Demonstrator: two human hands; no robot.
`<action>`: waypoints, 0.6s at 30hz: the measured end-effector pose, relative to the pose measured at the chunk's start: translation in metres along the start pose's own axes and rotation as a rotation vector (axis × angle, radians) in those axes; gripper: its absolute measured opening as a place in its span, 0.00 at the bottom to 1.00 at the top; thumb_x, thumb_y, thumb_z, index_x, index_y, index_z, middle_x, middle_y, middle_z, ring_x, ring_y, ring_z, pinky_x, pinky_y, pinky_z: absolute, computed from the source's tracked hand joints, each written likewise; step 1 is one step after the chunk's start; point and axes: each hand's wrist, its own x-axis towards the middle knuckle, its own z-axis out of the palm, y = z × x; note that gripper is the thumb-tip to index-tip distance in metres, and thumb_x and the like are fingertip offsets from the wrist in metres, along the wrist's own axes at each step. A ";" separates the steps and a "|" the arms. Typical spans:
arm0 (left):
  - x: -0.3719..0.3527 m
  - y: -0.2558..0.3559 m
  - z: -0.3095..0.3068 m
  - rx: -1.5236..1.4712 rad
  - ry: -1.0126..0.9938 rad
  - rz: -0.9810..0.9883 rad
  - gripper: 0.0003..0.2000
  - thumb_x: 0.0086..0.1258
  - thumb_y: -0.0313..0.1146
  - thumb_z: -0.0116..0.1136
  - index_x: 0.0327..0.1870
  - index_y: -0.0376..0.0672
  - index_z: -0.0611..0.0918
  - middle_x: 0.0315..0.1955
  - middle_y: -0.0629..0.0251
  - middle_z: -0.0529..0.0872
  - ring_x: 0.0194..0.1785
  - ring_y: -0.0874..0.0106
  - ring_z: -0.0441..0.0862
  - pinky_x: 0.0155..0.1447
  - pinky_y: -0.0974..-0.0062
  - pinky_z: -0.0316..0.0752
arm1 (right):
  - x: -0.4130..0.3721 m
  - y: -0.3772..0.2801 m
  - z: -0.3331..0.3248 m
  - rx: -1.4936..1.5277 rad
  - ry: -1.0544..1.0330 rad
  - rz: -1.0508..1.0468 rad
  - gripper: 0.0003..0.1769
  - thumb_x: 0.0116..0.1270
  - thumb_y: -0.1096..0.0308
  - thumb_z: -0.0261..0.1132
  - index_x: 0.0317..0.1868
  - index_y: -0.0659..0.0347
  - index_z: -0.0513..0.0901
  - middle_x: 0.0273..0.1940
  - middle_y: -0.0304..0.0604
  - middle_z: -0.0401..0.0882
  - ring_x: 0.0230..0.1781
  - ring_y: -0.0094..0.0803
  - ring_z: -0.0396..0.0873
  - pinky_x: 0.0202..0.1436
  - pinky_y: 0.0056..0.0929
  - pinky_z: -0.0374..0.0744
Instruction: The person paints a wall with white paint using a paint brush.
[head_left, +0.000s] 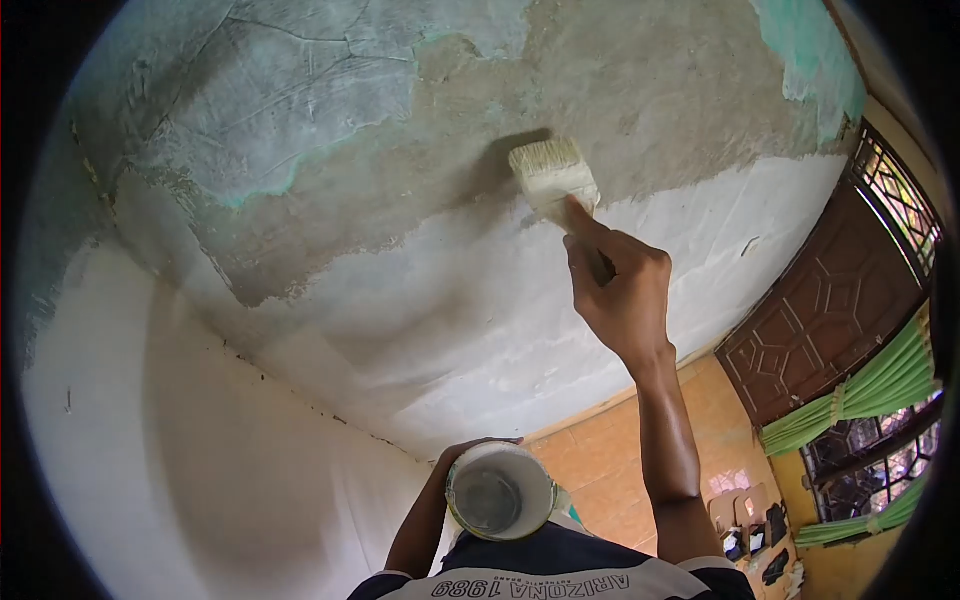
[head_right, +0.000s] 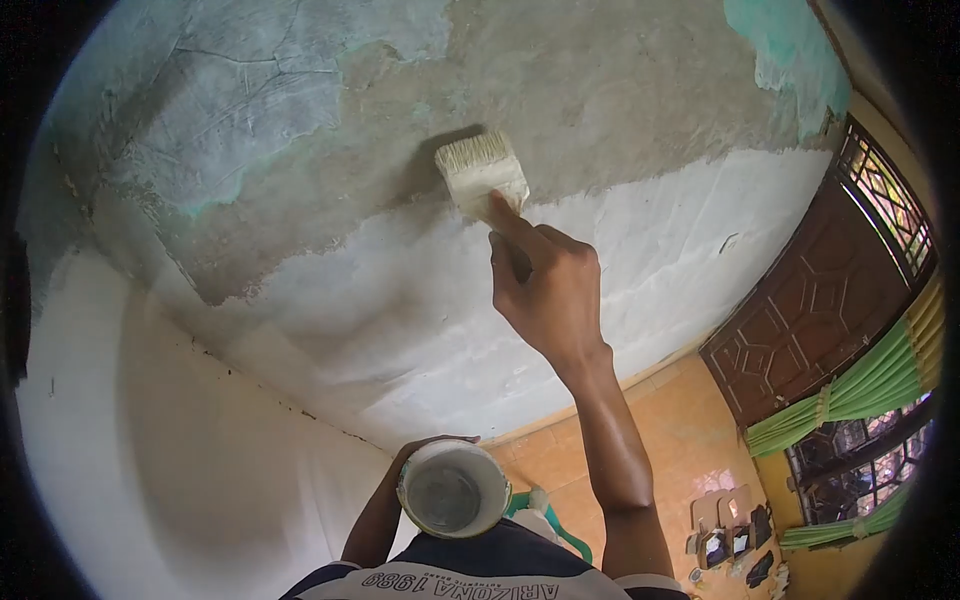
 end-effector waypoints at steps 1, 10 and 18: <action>0.002 -0.002 -0.001 0.002 0.000 -0.020 0.30 0.78 0.69 0.66 0.39 0.46 0.91 0.32 0.65 0.92 0.32 0.72 0.88 0.46 0.65 0.88 | -0.003 0.003 0.004 -0.010 -0.035 -0.030 0.23 0.70 0.74 0.73 0.65 0.57 0.92 0.24 0.53 0.82 0.22 0.41 0.81 0.31 0.39 0.79; 0.019 0.017 -0.026 0.053 -0.024 -0.201 0.31 0.77 0.71 0.65 0.35 0.47 0.90 0.30 0.66 0.90 0.30 0.72 0.86 0.44 0.64 0.87 | -0.035 0.024 0.014 -0.181 -0.446 -0.002 0.20 0.70 0.75 0.70 0.62 0.61 0.93 0.28 0.63 0.84 0.28 0.56 0.86 0.35 0.44 0.83; 0.043 0.027 -0.020 0.118 -0.047 -0.355 0.32 0.76 0.73 0.64 0.31 0.49 0.89 0.27 0.67 0.89 0.28 0.72 0.85 0.42 0.64 0.86 | -0.006 -0.002 0.003 -0.027 -0.203 0.016 0.22 0.70 0.75 0.71 0.64 0.60 0.91 0.29 0.57 0.87 0.25 0.54 0.85 0.36 0.49 0.82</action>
